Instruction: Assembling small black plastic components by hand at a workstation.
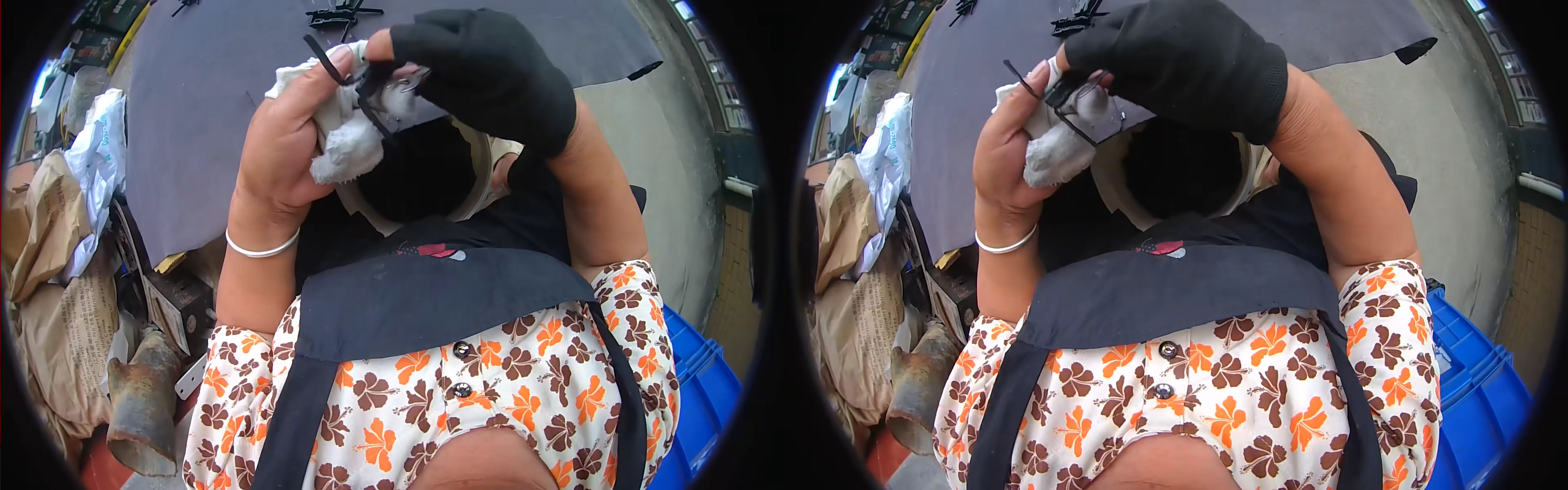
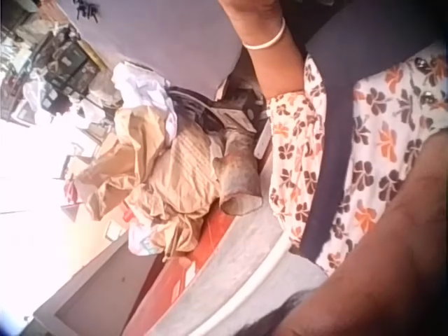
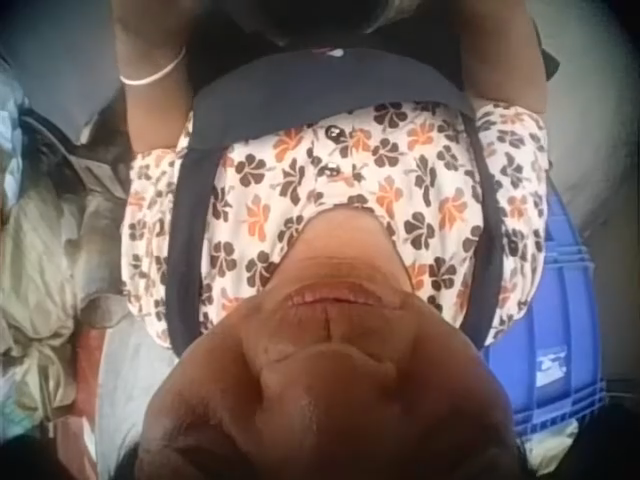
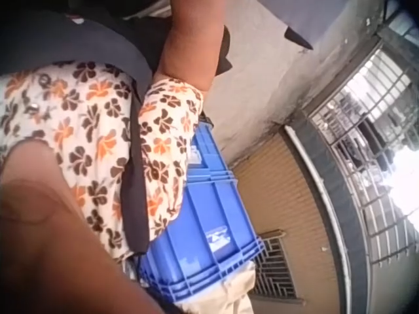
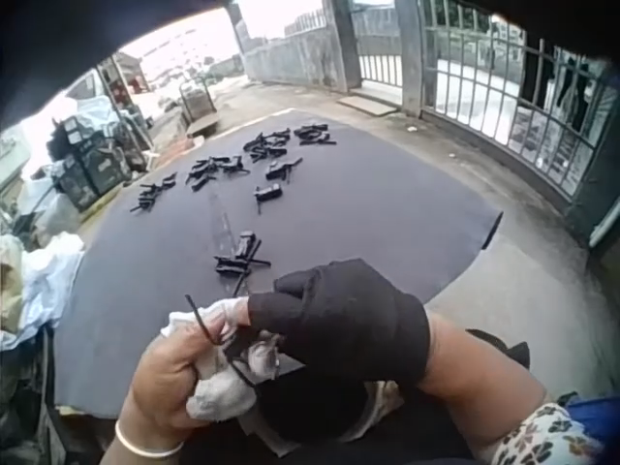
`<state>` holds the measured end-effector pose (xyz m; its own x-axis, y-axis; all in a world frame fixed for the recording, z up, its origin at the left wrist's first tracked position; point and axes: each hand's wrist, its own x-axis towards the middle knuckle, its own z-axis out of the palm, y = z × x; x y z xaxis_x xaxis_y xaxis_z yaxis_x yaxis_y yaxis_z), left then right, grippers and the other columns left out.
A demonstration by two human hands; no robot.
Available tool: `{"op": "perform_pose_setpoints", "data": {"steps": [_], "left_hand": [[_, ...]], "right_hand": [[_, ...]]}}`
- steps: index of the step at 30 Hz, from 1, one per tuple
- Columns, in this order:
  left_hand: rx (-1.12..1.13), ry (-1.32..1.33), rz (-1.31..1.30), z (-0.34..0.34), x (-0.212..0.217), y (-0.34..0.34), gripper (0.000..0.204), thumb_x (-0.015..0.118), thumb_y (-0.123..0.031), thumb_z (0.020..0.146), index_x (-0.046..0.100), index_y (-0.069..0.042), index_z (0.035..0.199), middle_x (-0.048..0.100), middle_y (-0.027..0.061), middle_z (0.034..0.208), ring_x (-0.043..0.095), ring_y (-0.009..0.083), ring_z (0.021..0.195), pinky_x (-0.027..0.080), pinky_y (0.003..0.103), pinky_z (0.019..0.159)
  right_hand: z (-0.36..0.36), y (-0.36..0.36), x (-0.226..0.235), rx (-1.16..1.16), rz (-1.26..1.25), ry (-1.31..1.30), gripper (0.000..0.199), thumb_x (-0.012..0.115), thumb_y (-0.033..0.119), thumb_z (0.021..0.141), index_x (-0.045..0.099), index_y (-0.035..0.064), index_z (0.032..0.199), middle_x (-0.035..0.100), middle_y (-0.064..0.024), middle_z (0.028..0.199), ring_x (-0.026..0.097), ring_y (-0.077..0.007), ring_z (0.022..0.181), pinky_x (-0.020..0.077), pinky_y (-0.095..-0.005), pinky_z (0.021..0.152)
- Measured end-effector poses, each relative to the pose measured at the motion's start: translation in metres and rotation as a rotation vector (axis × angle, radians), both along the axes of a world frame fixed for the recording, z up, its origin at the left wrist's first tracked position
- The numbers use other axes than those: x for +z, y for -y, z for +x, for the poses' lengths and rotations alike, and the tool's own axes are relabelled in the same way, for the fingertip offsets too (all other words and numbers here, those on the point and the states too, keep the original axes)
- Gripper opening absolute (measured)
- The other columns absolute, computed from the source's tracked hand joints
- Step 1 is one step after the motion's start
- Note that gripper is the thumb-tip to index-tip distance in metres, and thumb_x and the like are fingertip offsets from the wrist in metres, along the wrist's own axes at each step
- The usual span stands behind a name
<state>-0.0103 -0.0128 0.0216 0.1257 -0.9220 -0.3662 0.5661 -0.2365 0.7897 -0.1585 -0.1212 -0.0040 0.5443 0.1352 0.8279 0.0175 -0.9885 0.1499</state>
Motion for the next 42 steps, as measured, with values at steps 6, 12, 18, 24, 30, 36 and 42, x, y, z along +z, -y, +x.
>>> {"op": "perform_pose_setpoints", "data": {"steps": [6,12,18,24,30,36,42], "left_hand": [[-0.076,0.408,-0.287,0.007,-0.020,-0.001,0.021,0.053,-0.009,0.090,0.052,0.002,0.108,0.063,0.0074,0.081,0.056,0.0086,0.055,0.043,0.020,0.045],[-0.167,0.527,-0.415,0.001,-0.014,-0.006,0.024,0.057,-0.006,0.087,0.052,0.001,0.109,0.060,0.0035,0.080,0.055,0.0059,0.057,0.043,0.018,0.047],[-0.044,0.613,-0.305,-0.002,-0.016,-0.012,0.025,0.058,-0.004,0.085,0.053,0.001,0.108,0.059,0.0022,0.073,0.051,0.0047,0.052,0.041,0.019,0.045],[0.075,0.970,-0.407,-0.005,-0.023,-0.010,0.022,0.060,-0.003,0.080,0.057,0.002,0.101,0.062,0.0047,0.073,0.057,0.0098,0.058,0.047,0.025,0.054],[0.130,1.394,-0.602,-0.001,-0.024,-0.011,0.021,0.060,0.000,0.082,0.056,0.003,0.102,0.062,0.0055,0.088,0.057,0.0111,0.078,0.047,0.025,0.073],[0.044,0.780,-0.409,0.008,-0.017,-0.011,0.024,0.057,-0.009,0.088,0.050,0.002,0.108,0.058,0.0044,0.088,0.052,0.0082,0.079,0.044,0.023,0.072],[0.034,0.483,-0.306,0.011,-0.012,-0.009,0.026,0.048,-0.006,0.090,0.045,0.003,0.114,0.058,0.0051,0.083,0.049,0.0058,0.060,0.043,0.021,0.054]], "right_hand": [[-0.010,-0.029,0.002,0.047,0.938,-0.138,0.027,0.074,0.014,0.075,0.060,0.0062,0.096,0.056,0.0022,0.073,0.046,-0.0044,0.064,0.0422,-0.0201,0.059],[0.005,-0.027,-0.009,0.040,1.141,0.007,0.017,0.071,0.010,0.077,0.058,0.0027,0.086,0.054,0.0024,0.073,0.047,-0.0029,0.068,0.0408,-0.0201,0.061],[-0.001,-0.024,-0.003,0.139,1.344,-0.192,0.014,0.059,0.014,0.086,0.058,0.0004,0.084,0.054,0.0007,0.069,0.049,-0.0067,0.069,0.0418,-0.0244,0.064],[0.004,-0.033,0.001,-0.023,1.318,-0.298,0.017,0.053,0.014,0.089,0.059,-0.0015,0.085,0.053,-0.0044,0.067,0.046,-0.0082,0.067,0.0414,-0.0259,0.064],[0.012,-0.034,-0.008,0.072,1.447,-0.224,0.017,0.053,0.014,0.090,0.059,-0.0012,0.085,0.052,-0.0028,0.068,0.045,-0.0083,0.067,0.0405,-0.0267,0.061],[0.003,-0.024,-0.005,-0.025,1.307,-0.292,0.010,0.061,0.008,0.084,0.062,-0.0002,0.090,0.060,-0.0036,0.074,0.052,-0.0079,0.072,0.0445,-0.0250,0.065],[-0.006,-0.015,-0.009,0.028,1.151,-0.235,0.016,0.067,-0.001,0.077,0.064,0.0014,0.093,0.063,-0.0041,0.081,0.055,-0.0074,0.072,0.0454,-0.0236,0.063]]}}
